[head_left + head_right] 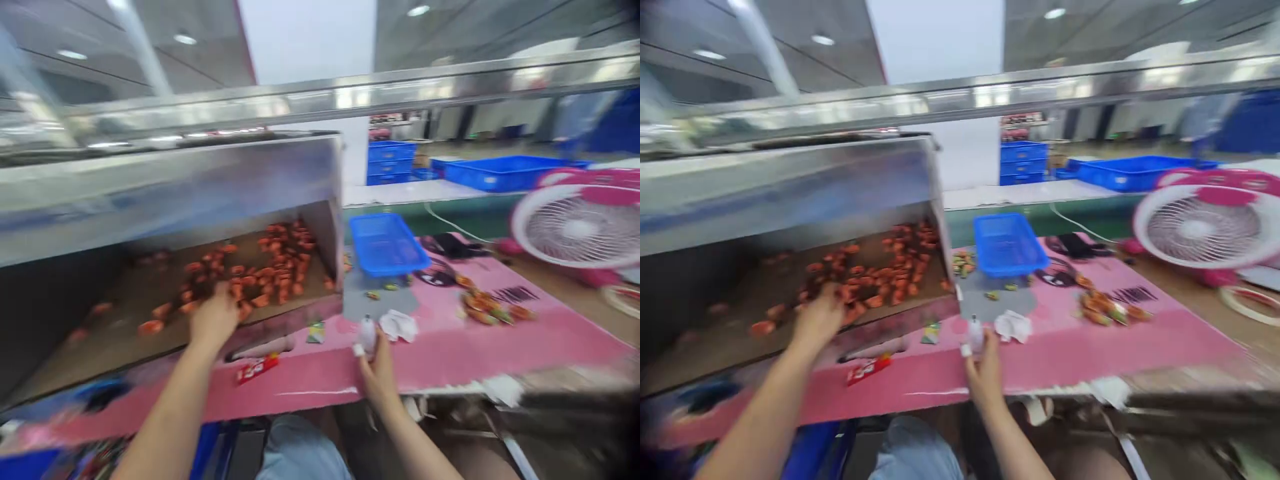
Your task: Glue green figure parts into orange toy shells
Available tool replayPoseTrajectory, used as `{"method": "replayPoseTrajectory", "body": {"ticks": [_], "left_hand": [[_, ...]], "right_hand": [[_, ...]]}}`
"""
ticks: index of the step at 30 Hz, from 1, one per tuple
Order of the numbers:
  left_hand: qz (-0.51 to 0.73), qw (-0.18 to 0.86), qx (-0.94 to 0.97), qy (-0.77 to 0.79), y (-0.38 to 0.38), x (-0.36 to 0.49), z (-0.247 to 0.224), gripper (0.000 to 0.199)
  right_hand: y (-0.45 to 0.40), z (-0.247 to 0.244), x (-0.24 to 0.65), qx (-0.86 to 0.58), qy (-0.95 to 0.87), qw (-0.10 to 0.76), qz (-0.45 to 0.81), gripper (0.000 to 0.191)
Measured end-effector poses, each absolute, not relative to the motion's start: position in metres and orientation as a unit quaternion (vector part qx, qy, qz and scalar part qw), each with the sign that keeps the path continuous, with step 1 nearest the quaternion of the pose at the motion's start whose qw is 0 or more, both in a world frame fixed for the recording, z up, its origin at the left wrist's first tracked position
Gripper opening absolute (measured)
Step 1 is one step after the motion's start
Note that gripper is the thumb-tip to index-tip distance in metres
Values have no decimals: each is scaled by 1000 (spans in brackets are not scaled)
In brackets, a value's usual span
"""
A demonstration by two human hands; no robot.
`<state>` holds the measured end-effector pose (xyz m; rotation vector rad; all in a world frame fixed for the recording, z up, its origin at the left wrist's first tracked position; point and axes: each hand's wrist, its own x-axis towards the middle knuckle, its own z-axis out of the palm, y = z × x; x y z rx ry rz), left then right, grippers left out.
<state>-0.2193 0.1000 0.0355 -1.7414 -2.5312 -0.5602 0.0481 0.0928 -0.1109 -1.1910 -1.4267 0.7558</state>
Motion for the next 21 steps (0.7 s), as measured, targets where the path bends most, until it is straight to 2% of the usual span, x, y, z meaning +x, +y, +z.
{"method": "replayPoseTrajectory", "body": {"ticks": [4,12,16,19,21], "left_hand": [[-243,34,-479,-843,82,-245,25,26],[-385,10,-479,-789,87,-245,14,21],[-461,-44,-483,-743,82,-239,24,8],[-543,-94,-469,-690,69,-212,34,14],[-580,-163,-468,-647,56,-182,36,15]], "right_hand": [[90,-115,62,-516,-599,504,348,53],[86,-113,63,-543,-587,487,353,55],[89,-111,63,-531,-585,502,352,53],[91,-103,63,-525,-578,520,346,48],[90,-94,65,-518,-575,533,341,44]]}}
